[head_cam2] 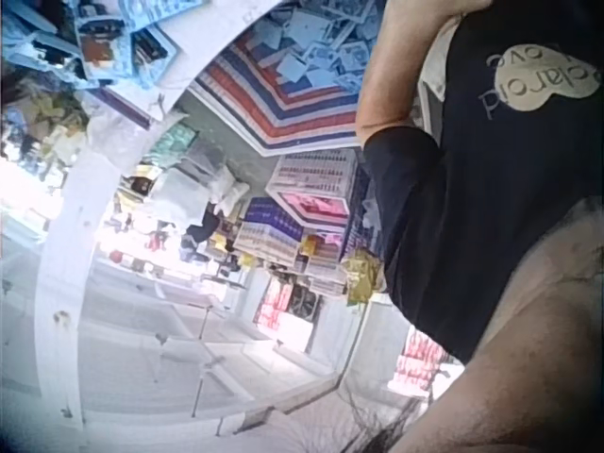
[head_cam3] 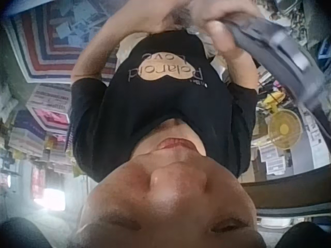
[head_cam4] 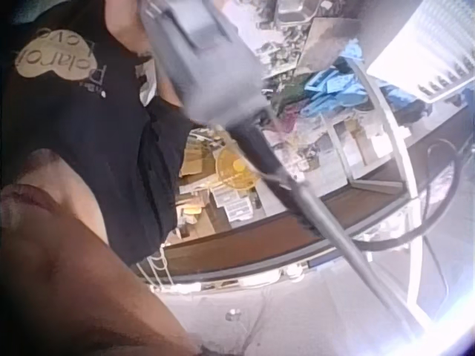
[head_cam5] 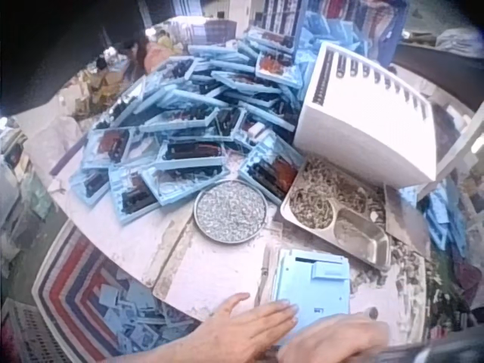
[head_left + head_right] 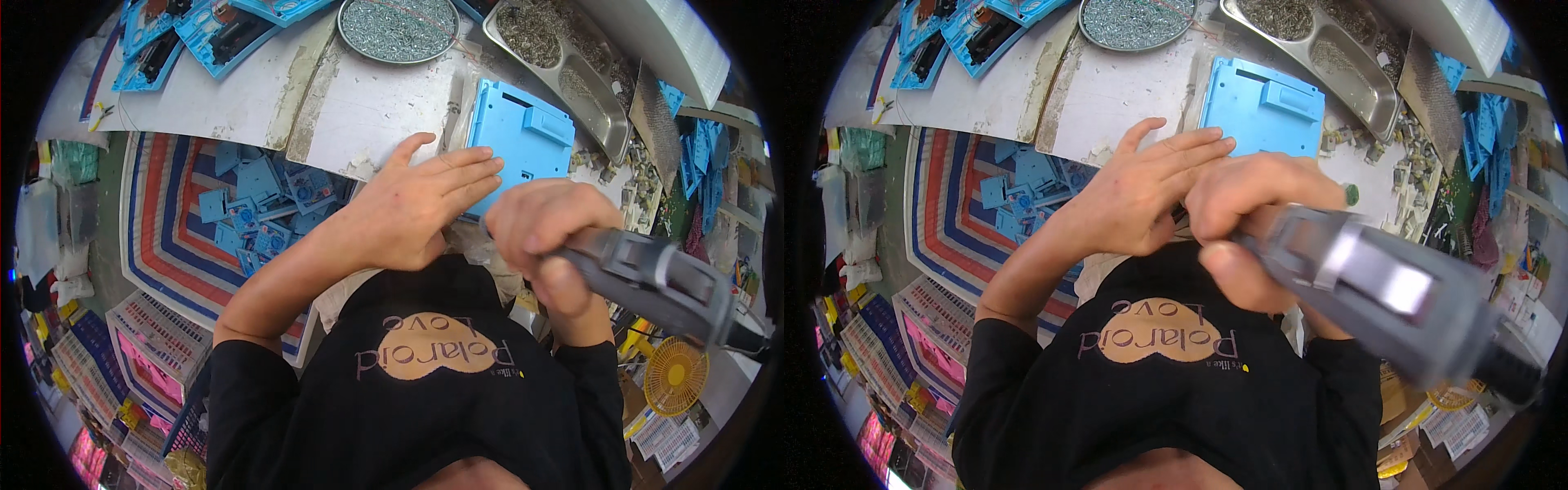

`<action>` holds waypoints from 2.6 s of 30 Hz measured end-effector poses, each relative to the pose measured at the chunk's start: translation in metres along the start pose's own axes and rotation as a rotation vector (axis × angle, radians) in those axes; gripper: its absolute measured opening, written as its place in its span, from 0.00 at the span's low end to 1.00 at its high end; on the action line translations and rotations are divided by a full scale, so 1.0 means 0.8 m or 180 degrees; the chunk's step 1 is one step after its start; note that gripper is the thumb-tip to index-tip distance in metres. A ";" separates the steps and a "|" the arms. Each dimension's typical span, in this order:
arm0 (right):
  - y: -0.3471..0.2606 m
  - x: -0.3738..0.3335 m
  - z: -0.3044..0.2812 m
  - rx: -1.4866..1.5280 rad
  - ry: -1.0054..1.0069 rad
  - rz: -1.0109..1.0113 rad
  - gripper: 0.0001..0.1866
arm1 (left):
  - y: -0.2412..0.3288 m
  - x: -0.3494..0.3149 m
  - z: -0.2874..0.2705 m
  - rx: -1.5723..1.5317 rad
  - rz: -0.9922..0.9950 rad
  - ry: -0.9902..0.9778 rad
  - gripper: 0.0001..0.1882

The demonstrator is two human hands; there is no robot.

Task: Assemble and solder components of a blue Polaroid camera.

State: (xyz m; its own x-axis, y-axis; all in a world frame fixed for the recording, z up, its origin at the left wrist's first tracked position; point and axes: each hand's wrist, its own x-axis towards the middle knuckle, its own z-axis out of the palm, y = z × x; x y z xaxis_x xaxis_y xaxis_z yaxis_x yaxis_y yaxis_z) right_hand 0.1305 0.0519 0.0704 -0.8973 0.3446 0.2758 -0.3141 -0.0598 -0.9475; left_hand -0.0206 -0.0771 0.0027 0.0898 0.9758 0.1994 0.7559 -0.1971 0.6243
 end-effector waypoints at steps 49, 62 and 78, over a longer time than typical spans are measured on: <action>-0.116 -0.040 -0.185 -0.0327 0.0938 -0.1108 0.13 | -0.080 -0.181 -0.037 0.0048 -0.2275 0.3686 0.17; -0.076 0.012 -0.192 -0.0518 0.2027 -0.0687 0.14 | -0.277 -0.421 0.179 0.2288 -0.4575 0.3480 0.30; -0.081 0.006 -0.203 -0.1107 0.1726 -0.0794 0.31 | -0.154 0.287 -0.118 0.1659 -0.2695 0.0329 0.55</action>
State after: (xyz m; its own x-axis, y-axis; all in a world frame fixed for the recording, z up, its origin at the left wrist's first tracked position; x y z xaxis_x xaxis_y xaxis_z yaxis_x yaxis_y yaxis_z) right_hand 0.1967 0.2094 0.1067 -0.5009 0.7344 0.4581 -0.2921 0.3548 -0.8882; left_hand -0.1542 0.1622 0.0428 -0.6481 0.7576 -0.0779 0.7370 0.6497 0.1866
